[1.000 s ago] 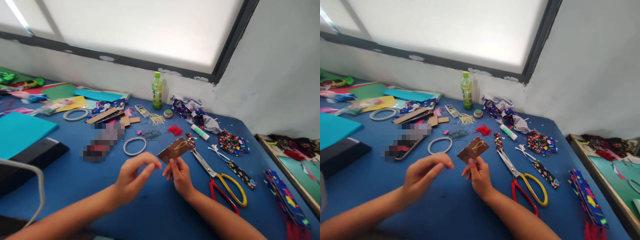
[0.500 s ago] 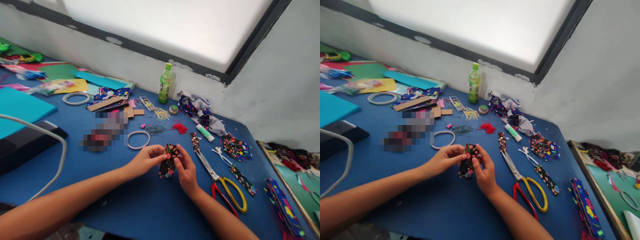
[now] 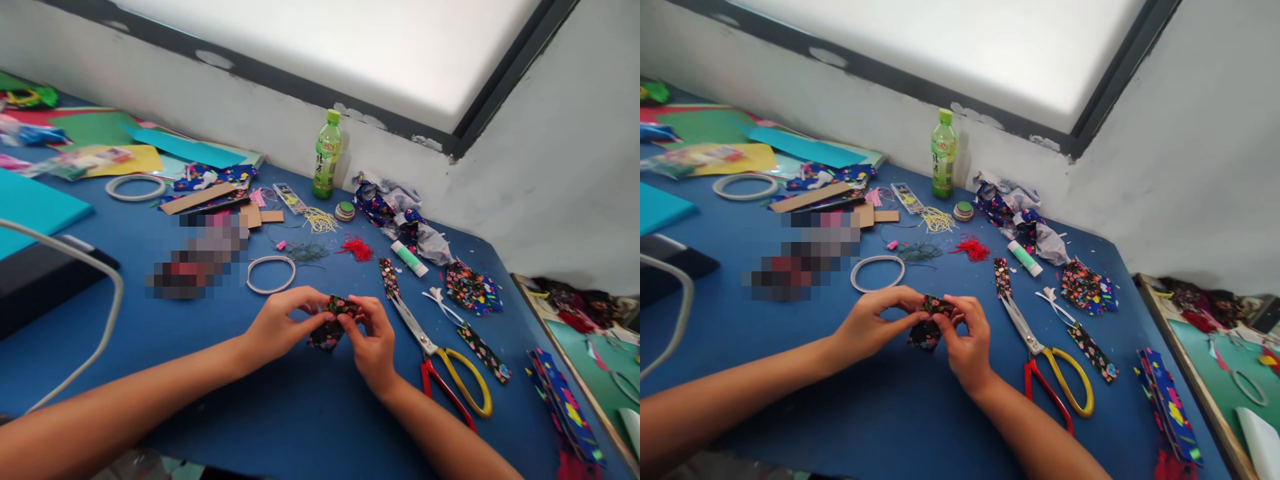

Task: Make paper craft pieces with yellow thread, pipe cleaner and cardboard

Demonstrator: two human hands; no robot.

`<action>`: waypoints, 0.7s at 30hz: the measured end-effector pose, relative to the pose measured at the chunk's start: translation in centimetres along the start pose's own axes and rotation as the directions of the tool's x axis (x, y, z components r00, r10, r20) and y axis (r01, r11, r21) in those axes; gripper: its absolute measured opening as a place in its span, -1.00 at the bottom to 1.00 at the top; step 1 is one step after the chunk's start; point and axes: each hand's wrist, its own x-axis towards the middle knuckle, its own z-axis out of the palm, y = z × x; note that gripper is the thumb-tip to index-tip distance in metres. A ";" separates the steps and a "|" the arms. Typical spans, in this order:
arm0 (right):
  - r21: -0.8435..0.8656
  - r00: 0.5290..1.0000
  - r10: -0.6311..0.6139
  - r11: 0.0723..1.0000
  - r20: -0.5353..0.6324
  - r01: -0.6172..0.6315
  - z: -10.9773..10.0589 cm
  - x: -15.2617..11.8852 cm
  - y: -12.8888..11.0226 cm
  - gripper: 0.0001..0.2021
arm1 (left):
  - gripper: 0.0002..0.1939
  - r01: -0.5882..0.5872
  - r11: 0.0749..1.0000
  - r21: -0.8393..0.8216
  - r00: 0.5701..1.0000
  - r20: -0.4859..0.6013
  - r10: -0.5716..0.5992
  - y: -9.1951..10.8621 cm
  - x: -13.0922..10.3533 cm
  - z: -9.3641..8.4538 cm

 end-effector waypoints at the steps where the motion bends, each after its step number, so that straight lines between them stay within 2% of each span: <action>1: -0.009 0.999 -0.040 0.999 0.003 0.040 -0.1 -0.1 0.0 -0.75 | -0.91 -0.049 0.999 0.005 0.999 -0.020 0.049 0.0 -0.1 -0.1; 3: -0.032 0.990 -0.139 0.990 0.021 0.140 -0.2 -0.2 -0.1 -0.70 | -0.94 -0.168 0.986 0.007 0.985 -0.033 0.168 0.1 -0.2 -0.3; 5: -0.055 0.969 -0.244 0.968 0.051 0.246 -0.5 -0.4 -0.3 -0.66 | -0.92 -0.298 0.954 0.008 0.954 -0.023 0.298 0.3 -0.2 -0.6; 8: -0.086 0.902 -0.420 0.899 0.101 0.429 -0.7 -0.4 -0.9 -0.64 | -0.89 -0.475 0.880 0.030 0.879 -0.027 0.475 0.8 -0.2 -1.1; 10: -0.127 0.845 -0.523 0.836 0.110 0.534 -0.9 -0.2 -1.5 -0.69 | -0.91 -0.553 0.833 0.033 0.832 -0.029 0.554 1.1 -0.1 -1.4; 14: -0.226 0.759 -0.635 0.726 0.141 0.649 -1.4 0.4 -2.7 -0.82 | -0.95 -0.622 0.782 0.033 0.782 -0.016 0.623 1.8 -0.1 -1.9; 18: -0.294 0.668 -0.710 0.604 0.226 0.741 -2.2 0.7 -3.6 -0.83 | -0.96 -0.664 0.744 0.075 0.745 -0.006 0.667 2.2 0.0 -2.3; 21: -0.310 0.625 -0.731 0.548 0.275 0.777 -2.7 0.8 -4.0 -0.85 | -0.93 -0.709 0.699 0.096 0.702 -0.003 0.712 2.4 0.1 -2.5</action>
